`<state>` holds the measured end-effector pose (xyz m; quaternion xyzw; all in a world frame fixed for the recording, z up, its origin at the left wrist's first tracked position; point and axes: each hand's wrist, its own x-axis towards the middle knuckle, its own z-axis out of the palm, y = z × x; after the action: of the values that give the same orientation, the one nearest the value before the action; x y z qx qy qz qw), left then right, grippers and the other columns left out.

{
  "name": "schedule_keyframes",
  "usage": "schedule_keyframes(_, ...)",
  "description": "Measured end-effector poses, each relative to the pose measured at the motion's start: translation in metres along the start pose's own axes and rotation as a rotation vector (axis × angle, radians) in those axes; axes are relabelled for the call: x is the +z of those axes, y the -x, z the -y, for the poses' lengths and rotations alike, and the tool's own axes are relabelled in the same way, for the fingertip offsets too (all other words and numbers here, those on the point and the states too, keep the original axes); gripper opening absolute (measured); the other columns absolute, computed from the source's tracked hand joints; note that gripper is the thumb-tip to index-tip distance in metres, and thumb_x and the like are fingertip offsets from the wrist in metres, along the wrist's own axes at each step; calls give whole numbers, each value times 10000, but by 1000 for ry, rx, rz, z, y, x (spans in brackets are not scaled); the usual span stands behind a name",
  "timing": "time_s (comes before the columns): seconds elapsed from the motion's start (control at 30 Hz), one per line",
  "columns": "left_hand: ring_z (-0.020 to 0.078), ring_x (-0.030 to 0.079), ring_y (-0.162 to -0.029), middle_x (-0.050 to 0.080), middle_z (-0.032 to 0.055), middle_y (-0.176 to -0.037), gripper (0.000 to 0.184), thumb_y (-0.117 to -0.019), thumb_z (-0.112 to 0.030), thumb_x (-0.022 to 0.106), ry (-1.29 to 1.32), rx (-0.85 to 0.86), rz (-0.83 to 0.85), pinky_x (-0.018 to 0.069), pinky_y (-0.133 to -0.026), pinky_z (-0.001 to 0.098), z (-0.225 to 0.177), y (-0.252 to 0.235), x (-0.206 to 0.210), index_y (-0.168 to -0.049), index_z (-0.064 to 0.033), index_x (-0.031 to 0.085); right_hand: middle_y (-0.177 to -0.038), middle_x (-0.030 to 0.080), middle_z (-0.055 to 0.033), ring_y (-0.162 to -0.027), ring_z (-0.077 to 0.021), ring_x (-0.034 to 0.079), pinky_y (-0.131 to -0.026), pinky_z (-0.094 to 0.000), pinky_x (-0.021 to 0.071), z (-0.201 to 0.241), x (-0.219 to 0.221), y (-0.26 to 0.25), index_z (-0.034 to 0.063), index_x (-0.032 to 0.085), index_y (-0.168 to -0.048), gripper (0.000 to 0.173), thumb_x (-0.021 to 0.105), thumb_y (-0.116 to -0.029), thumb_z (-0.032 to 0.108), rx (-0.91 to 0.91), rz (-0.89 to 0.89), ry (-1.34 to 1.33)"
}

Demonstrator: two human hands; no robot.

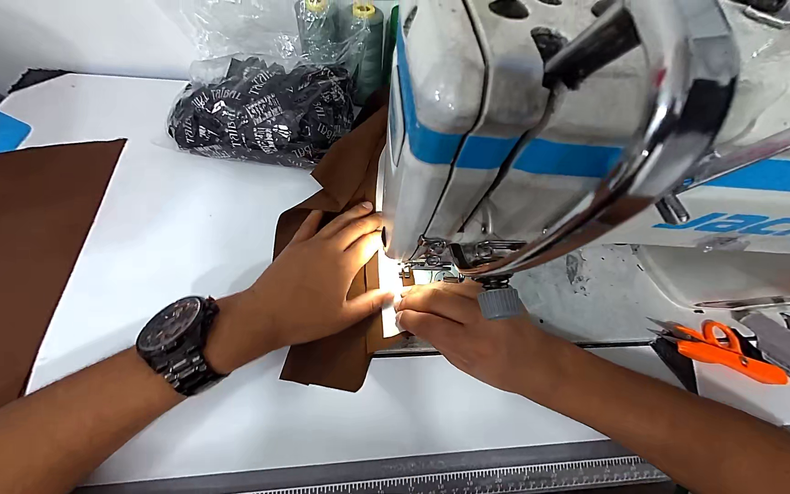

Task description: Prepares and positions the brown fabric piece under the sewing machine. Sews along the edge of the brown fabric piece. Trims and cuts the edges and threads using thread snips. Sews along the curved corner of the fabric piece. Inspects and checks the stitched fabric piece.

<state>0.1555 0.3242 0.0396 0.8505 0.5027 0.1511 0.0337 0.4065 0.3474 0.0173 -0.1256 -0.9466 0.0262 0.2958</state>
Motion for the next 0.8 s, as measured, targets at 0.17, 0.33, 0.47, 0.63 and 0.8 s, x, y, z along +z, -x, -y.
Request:
schedule_keyframes(0.17,249,388,-1495,553,44,-1507,720,-968,-675,396,-20,-36,20,266,-1198,624,-11,15,9,-1381,-140,644,-1170,739,-6,-1080,-154,683,-890,-315,554,8,-5,9,160,777,-1088,201,587,-1024,181,123,52,-8)
schedule_keyframes(0.33,220,424,-1471,570,14,-1488,695,-929,-708,464,-5,-1,12,307,-1172,610,-1,11,4,-1308,-169,685,-1249,704,38,-1197,-154,616,-1022,-357,487,13,-12,18,219,768,-1169,299,539,-1053,371,197,116,-7)
schedule_keyframes(0.47,205,394,-1489,533,-12,-1527,716,-915,-734,461,-2,-2,61,286,-1186,616,5,6,3,-1322,-188,679,-1246,705,43,-1172,-148,622,-1008,-361,487,12,-11,17,231,760,-1181,316,513,-1057,384,212,132,7)
schedule_keyframes(0.63,240,365,-1510,510,25,-1547,715,-925,-717,461,10,7,74,226,-1193,673,14,-5,1,-1335,-167,663,-1204,714,15,-1140,-175,630,-972,-374,492,7,-9,14,222,755,-1221,365,490,-1059,413,242,147,63)
schedule_keyframes(0.8,225,318,-1533,452,12,-1595,730,-928,-715,480,8,40,45,170,-1219,670,40,-12,17,-1421,-191,604,-1158,727,-4,-1122,-191,651,-956,-411,506,1,-6,8,270,744,-1258,399,468,-1047,466,337,187,90)
